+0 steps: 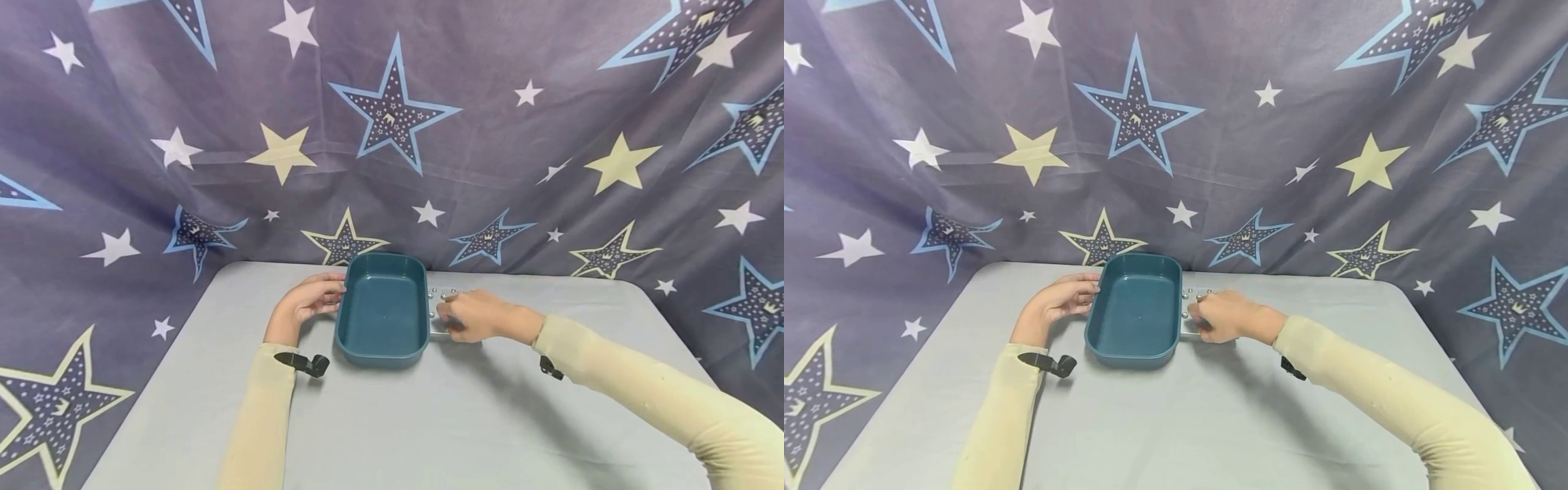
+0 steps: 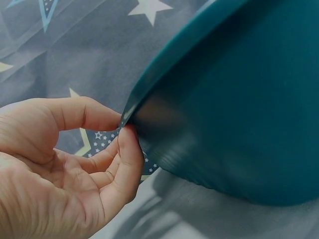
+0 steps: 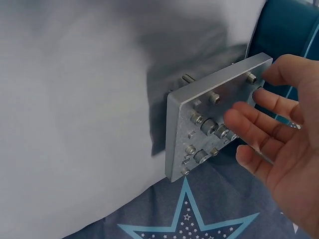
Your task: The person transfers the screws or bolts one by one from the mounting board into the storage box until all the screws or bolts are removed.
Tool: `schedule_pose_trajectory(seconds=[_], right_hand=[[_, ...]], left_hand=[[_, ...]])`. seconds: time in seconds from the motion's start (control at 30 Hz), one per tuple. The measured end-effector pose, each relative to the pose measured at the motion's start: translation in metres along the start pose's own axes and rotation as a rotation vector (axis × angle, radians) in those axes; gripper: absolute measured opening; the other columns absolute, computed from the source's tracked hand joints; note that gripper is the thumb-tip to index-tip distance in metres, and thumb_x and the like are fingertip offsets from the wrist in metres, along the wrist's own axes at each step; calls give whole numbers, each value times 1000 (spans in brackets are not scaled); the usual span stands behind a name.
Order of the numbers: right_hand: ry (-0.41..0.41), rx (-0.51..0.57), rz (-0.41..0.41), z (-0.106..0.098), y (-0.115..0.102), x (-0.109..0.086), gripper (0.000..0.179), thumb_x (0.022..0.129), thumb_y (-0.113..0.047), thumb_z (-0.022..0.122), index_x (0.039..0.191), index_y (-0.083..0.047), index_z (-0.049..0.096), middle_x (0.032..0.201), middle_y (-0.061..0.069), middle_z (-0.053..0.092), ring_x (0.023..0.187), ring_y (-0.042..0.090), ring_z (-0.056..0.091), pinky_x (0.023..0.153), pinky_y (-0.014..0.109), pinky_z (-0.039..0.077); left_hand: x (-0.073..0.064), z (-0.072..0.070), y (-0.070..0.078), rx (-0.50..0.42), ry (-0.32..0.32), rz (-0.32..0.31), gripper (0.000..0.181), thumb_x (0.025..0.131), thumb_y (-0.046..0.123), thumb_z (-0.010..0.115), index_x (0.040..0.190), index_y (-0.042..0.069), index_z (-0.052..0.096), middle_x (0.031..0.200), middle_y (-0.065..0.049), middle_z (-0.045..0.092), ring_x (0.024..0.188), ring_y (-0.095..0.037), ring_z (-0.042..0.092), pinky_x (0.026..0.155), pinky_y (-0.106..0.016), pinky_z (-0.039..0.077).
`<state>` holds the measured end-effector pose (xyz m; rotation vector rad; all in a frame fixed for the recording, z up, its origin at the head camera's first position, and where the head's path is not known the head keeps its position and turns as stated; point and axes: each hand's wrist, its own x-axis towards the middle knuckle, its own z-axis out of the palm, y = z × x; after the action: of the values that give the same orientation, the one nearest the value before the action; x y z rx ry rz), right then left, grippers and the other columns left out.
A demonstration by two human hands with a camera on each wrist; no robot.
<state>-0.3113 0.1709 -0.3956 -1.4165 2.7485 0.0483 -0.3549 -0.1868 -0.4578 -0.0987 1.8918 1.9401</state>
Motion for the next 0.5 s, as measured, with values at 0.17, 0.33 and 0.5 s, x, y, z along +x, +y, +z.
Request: schedule_pose_trajectory(seconds=[0.17,0.33,0.5], right_hand=[[-6,10,1,2,1,1,17,79,-18,74,88,-17,61,79,-6,56,65,8,50,55,26,44],[-34,17,16,3,0,3,15,80,-16,74,88,-17,62,78,-7,55,64,8,49,54,24,41],[-54,2,20,4,-1,5,15,80,-13,73,85,-18,60,77,-7,53,63,8,47,54,24,40]], left_hand=[[1,1,0,0,3,-4,52,98,3,53,147,-3,39,91,5,63,80,-6,62,74,-22,55],[0,1,1,-11,2,-5,52,97,3,53,147,-2,40,93,4,63,81,-6,62,74,-23,55],[1,0,-1,-8,6,-12,53,98,4,53,148,-2,39,96,3,63,82,-6,62,75,-23,54]])
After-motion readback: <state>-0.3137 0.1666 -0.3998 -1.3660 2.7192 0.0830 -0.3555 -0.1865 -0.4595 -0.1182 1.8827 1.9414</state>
